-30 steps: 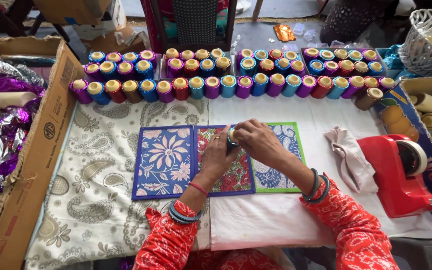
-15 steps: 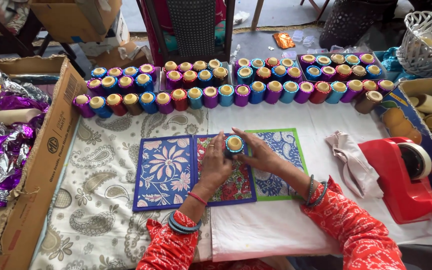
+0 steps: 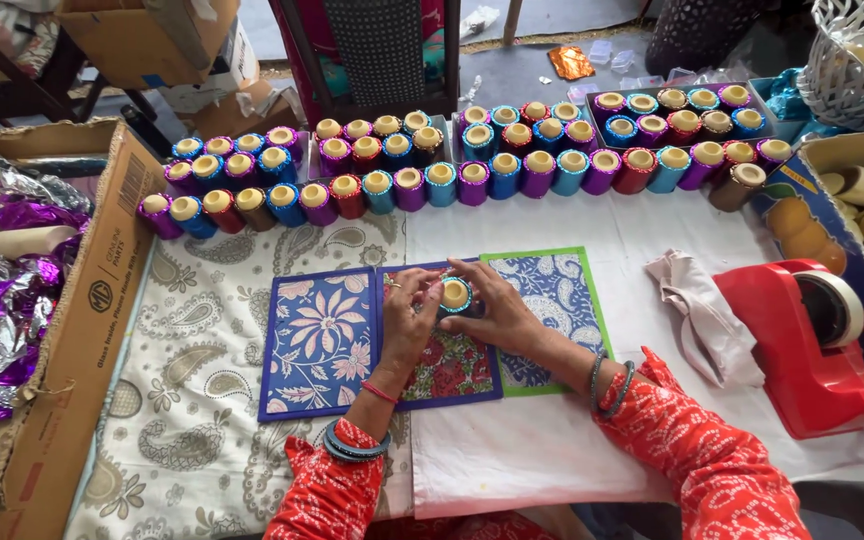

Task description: Wrapping small cylindrical decorative objects in colored foil and organizing them into a tray.

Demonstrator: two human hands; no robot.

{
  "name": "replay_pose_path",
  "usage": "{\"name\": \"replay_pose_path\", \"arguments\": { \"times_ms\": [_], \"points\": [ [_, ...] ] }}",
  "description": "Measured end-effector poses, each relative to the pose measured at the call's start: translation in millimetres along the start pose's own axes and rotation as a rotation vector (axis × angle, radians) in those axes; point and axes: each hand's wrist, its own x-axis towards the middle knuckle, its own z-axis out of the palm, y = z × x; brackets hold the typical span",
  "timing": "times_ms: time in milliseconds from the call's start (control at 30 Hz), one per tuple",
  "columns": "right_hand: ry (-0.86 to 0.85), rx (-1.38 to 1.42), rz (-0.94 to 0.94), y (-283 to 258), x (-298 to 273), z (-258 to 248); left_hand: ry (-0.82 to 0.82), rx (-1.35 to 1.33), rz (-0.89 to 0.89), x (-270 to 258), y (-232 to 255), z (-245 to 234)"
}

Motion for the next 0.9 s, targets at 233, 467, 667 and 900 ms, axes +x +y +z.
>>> {"name": "replay_pose_path", "arguments": {
  "times_ms": [233,467,667,900],
  "points": [
    [0.045,0.004,-0.077,13,-1,0,-0.009,0.084,-0.001,-1,0,1],
    [0.016,-0.081,-0.139,3,0,-1,0.01,0.082,0.05,-2,-12,2],
    [0.019,-0.086,-0.117,3,-1,-1,0.01,0.018,-0.033,-2,-17,5],
    [0.034,-0.032,-0.127,10,0,-2,0.106,-0.129,-0.084,0,-16,-4]
  ]
}}
